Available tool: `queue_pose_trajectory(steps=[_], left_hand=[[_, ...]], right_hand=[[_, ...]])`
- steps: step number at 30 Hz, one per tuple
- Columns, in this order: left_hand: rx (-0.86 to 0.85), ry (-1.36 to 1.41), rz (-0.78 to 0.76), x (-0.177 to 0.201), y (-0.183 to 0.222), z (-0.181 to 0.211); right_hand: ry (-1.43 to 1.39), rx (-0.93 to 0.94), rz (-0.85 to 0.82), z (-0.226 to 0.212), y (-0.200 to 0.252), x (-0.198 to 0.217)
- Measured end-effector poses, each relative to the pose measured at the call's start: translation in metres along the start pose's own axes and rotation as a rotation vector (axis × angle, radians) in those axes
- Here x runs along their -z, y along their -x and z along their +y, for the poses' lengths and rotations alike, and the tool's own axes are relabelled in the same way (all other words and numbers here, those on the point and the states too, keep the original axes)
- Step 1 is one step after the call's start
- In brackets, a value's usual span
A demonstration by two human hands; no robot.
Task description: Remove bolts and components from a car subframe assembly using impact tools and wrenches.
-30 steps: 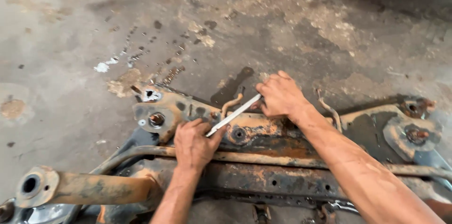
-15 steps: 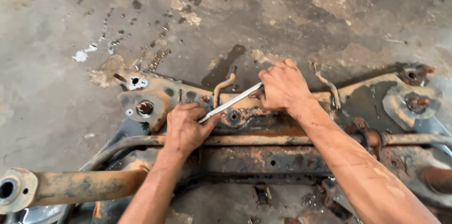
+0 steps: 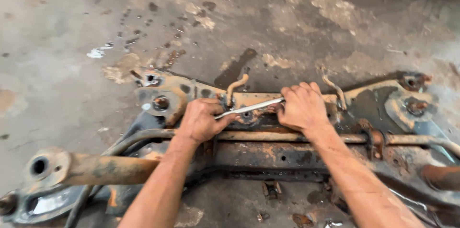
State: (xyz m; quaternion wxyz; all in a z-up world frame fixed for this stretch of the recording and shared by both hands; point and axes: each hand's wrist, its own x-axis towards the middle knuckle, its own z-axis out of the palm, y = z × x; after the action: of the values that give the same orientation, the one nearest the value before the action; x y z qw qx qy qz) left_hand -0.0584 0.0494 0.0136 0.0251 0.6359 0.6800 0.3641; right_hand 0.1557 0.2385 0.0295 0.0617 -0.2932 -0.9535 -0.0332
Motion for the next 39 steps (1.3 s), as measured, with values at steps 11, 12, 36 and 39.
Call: queue_pose_trajectory(steps=[11, 12, 36, 39], left_hand=[[0.132, -0.006, 0.054, 0.003, -0.015, 0.009], [0.439, -0.013, -0.040, 0.018, -0.029, 0.025], [0.406, -0.044, 0.092, 0.011, 0.065, 0.088], [0.448, -0.052, 0.076, 0.011, 0.062, 0.093]], right_hand=[[-0.100, 0.098, -0.230, 0.021, -0.050, 0.005], [-0.108, 0.050, -0.296, 0.019, -0.058, 0.017], [-0.161, 0.562, -0.096, 0.002, -0.076, 0.005], [-0.171, 0.562, -0.177, 0.004, -0.076, 0.022]])
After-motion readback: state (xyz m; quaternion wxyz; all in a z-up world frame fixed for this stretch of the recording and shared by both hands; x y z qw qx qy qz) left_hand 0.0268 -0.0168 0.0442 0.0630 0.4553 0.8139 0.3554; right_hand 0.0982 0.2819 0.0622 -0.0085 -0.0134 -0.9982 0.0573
